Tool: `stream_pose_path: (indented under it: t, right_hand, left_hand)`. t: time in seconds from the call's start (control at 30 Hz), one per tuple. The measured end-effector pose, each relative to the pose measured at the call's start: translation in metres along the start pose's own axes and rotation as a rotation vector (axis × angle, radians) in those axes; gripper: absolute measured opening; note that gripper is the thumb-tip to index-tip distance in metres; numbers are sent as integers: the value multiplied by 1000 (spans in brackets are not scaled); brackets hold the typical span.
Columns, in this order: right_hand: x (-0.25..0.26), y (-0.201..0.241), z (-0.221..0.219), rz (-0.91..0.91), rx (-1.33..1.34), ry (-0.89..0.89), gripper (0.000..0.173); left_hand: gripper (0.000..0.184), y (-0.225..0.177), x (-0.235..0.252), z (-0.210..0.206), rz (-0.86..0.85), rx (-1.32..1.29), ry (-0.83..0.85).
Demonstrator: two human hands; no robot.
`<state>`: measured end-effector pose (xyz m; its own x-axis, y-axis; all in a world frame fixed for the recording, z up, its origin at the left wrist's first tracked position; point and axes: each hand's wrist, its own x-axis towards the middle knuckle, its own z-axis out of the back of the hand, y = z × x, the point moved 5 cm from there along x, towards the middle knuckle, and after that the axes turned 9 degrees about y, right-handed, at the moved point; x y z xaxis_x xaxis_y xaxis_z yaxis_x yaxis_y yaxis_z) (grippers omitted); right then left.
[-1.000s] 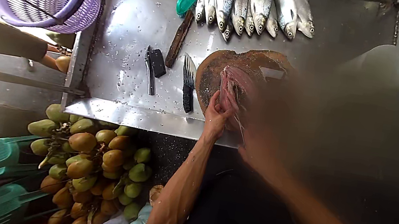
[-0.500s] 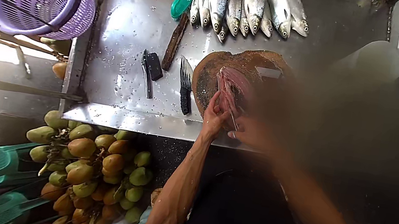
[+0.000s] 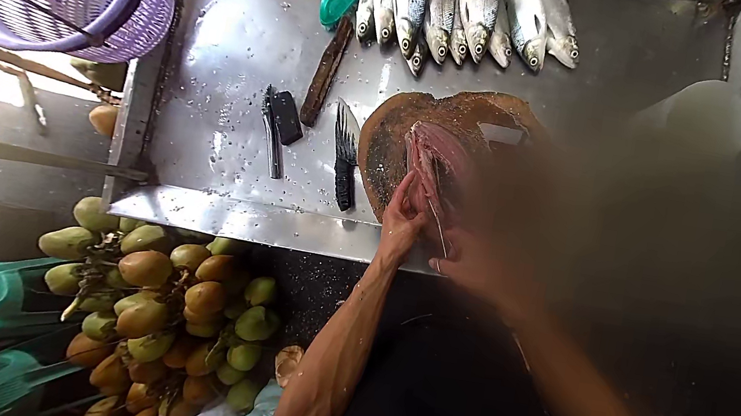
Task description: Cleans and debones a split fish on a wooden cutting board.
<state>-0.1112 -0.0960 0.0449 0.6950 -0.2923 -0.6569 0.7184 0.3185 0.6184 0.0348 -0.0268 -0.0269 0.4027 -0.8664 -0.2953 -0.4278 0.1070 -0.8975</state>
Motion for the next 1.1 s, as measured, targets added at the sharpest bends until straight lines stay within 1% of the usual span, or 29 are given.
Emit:
stream_pose_path:
  t: [0.13, 0.27, 0.4, 0.43, 0.47, 0.5, 0.53, 0.57, 0.6, 0.63, 0.67, 0.7, 0.77, 0.8, 0.83, 0.87, 0.9, 0.93, 1.03, 1.1]
  right_hand:
    - [3, 14, 8, -46, -146, 30, 52]
    - [7, 22, 18, -114, -113, 89, 51]
    - [27, 22, 20, -87, -88, 96, 48]
    - [30, 20, 19, -41, 0, 99, 44]
    - [32, 18, 18, 41, 190, 92, 36]
    - [32, 16, 15, 160, 522, 80, 25]
    - [32, 13, 12, 260, 908, 79, 19]
    - [29, 13, 10, 330, 1211, 79, 20]
    - [25, 13, 11, 376, 1390, 57, 23]
    - [19, 15, 15, 406, 1435, 1, 24]
    - [12, 16, 21, 427, 1358, -99, 24]
    - [3, 15, 28, 452, 1170, -240, 27]
    - [-11, 2, 40, 471, 651, -575, 47]
    - [-12, -13, 39, 454, 545, -697, 56]
    - [-6, -33, 34, 404, 629, -742, 54]
    - [2, -53, 25, 277, 840, -719, 45]
    - [7, -65, 17, 141, 992, -674, 37]
    - [7, -68, 11, 80, 987, -601, 38]
    - [-2, -35, -4, 191, 618, -273, 55]
    - [-4, -16, -13, 232, 406, -150, 61]
  left_hand:
    - [88, -1, 0, 0, -20, 39, 15]
    - [90, -2, -1, 1, -45, 62, 36]
    - [91, -1, 0, 1, -27, 93, 39]
    - [91, 0, 0, 2, -25, 95, 38]
    - [93, 2, 1, 4, -26, 92, 34]
    - [94, 3, 1, 7, -29, 89, 34]
    - [94, 5, 2, 9, -32, 90, 30]
    - [94, 7, 1, 10, -28, 97, 16]
    - [94, 9, 1, 9, -20, 100, 4]
    - [95, 11, 1, 9, -11, 95, -7]
    - [95, 14, 0, 10, -6, 75, -15]
    - [95, 15, 0, 12, -6, 43, -29]
    - [93, 13, 2, 13, -14, -24, -37]
    - [91, 10, 3, 13, -14, -35, -43]
    - [89, 7, 5, 14, -12, -21, -56]
    - [88, 4, 7, 15, -7, 6, -70]
    - [88, 0, 10, 15, -6, 41, -84]
    - [88, -4, 12, 16, -7, 69, -102]
    - [87, -16, 16, 14, -21, 144, -86]
    - [87, -22, 13, 8, -26, 188, -54]
